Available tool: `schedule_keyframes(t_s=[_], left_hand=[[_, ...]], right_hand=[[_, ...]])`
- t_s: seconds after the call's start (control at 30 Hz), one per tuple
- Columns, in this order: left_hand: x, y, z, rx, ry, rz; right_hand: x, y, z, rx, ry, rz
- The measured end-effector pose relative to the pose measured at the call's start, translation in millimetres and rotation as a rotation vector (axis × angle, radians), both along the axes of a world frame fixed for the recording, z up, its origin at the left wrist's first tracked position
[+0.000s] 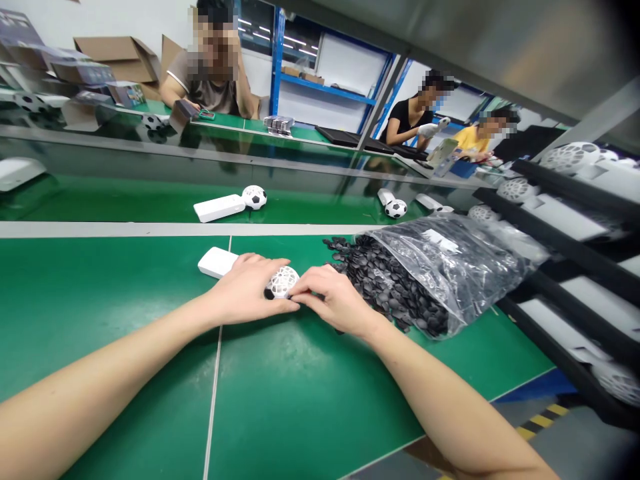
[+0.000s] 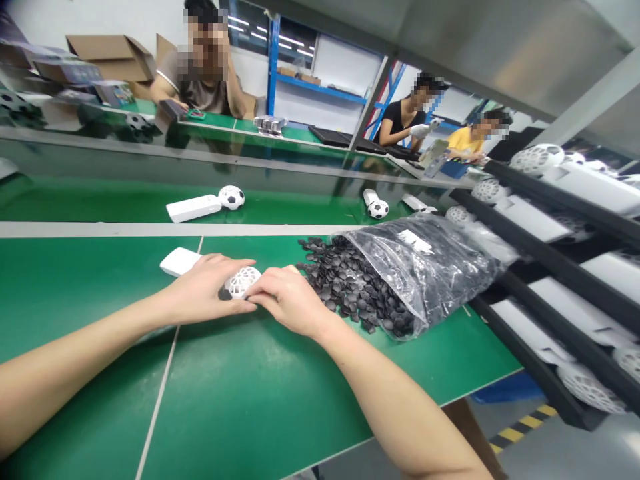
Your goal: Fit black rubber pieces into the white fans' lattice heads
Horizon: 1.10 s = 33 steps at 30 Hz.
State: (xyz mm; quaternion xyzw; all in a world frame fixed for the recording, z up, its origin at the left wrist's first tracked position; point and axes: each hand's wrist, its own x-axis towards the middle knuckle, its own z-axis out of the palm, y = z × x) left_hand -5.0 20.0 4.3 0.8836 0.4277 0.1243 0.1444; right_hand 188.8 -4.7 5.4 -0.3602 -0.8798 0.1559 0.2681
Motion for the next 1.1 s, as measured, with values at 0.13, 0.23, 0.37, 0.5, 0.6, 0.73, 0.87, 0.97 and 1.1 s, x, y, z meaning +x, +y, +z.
schedule_keyframes(t_s=[0.13,0.23,0.37,0.5,0.6,0.73,0.87,0.97,1.1], left_hand=[[3,-2,0.2,0.032,-0.014,0.016],[4,-3,1.8,0.04,-0.016,-0.003],[4,-4,4.6,0.026,-0.024,-0.035],[4,-3,6.3,-0.007,-0.031,-0.027],[4,-3,6.8,-0.054,-0.057,0.015],[5,-3,6.6,-0.042,-0.078,0.053],[7,-4,5.7,-0.018,-0.066,0.032],[7,-3,5.4,-0.012,-0.073,0.028],[6,-3,5.2,-0.034,-0.071,0.024]], right_hand=[[-1,4,-9.0,-0.066,0.17,-0.096],[-1,6,-14.9,-0.169,0.212,-0.117],[-2,8,-17.7,-0.334,0.189,-0.043],[-3,8,-18.5,-0.361,0.215,-0.048],[-2,8,-19.9,-0.424,0.277,-0.034],[-2,8,-22.0,-0.455,0.318,-0.025],[-2,10,-24.9,-0.426,0.298,-0.064],[0,12,-26.6,-0.434,0.321,-0.04],[3,14,-26.2,-0.49,0.353,0.037]])
